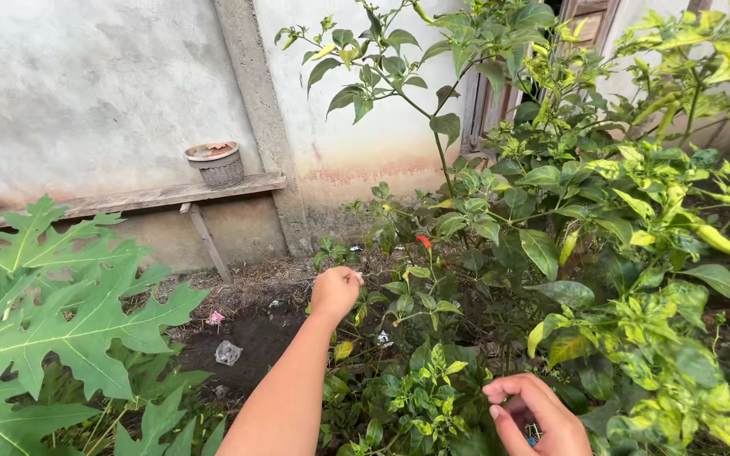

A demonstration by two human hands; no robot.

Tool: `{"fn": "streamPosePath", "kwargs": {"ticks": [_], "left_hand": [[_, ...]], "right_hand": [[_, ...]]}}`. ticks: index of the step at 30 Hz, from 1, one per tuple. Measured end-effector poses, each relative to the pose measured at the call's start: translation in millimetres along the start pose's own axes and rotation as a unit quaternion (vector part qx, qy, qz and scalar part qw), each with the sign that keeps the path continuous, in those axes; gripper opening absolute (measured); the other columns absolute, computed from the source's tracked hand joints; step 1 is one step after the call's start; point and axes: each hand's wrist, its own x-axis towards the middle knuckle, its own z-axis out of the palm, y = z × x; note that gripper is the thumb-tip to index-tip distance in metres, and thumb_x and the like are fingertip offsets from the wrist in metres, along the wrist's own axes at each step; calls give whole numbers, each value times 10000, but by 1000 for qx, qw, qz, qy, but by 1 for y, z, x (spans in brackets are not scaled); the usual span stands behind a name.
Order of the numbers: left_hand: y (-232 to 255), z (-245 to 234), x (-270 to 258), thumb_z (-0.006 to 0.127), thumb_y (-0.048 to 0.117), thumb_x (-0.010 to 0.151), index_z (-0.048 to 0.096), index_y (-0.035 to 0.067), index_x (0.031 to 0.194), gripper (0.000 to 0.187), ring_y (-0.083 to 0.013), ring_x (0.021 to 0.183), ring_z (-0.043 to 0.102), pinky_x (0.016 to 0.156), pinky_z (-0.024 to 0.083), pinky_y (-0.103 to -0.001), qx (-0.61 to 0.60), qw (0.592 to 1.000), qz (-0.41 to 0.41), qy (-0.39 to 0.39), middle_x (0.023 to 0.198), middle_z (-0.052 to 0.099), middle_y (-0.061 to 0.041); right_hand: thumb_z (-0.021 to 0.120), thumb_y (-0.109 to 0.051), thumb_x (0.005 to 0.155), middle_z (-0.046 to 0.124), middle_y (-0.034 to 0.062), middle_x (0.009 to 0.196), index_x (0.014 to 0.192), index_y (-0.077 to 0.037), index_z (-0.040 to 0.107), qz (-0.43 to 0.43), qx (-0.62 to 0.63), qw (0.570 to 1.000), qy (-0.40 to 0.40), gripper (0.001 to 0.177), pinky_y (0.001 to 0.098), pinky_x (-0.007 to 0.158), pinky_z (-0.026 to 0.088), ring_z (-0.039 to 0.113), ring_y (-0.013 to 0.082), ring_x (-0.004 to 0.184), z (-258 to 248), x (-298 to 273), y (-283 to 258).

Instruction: The person harvests chili peppers by plucking them from plants by hand and collecting them in their hand.

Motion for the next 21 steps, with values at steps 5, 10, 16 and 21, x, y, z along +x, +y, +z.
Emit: {"fn": "streamPosePath", "kwargs": {"ticks": [5, 10, 16, 21], "left_hand": [[50, -22, -9, 727, 338, 880, 666, 154, 1214, 387, -338, 870, 693, 731, 563, -488, 97, 987, 91, 85, 1191, 583, -129], [133, -41, -32, 601, 52, 898, 634, 218, 1334, 468, -321, 952, 682, 750, 568, -448, 60, 896, 435, 63, 1311, 547, -107], [182, -30, -8, 628, -8, 791, 729, 234, 1192, 479, -291, 1021, 645, 777, 572, -453, 157, 832, 532, 6, 1409, 526, -62], [169, -8, 15, 660, 56, 818, 742, 93, 923, 138, -310, 1057, 637, 819, 580, -442, 201, 799, 566, -20, 1341, 612, -76]], "right_hand": [[731, -21, 801, 685, 20, 950, 1002, -94, 753, 31, -4, 999, -11, 214, 251, 648, 578, 737, 85, 766, 4, -2, -22], [726, -60, 807, 691, -13, 1002, 1063, -91, 698, 27, -51, 997, -42, 260, 254, 608, 551, 687, 91, 676, 4, 6, -72], [715, -81, 832, 657, -6, 959, 1061, -104, 688, 48, -137, 988, -57, 232, 268, 601, 544, 637, 111, 629, -13, 39, -130], [715, -71, 819, 640, 11, 944, 1035, -97, 690, 54, -147, 987, -24, 219, 285, 604, 541, 628, 130, 642, -16, 23, -142]]}}
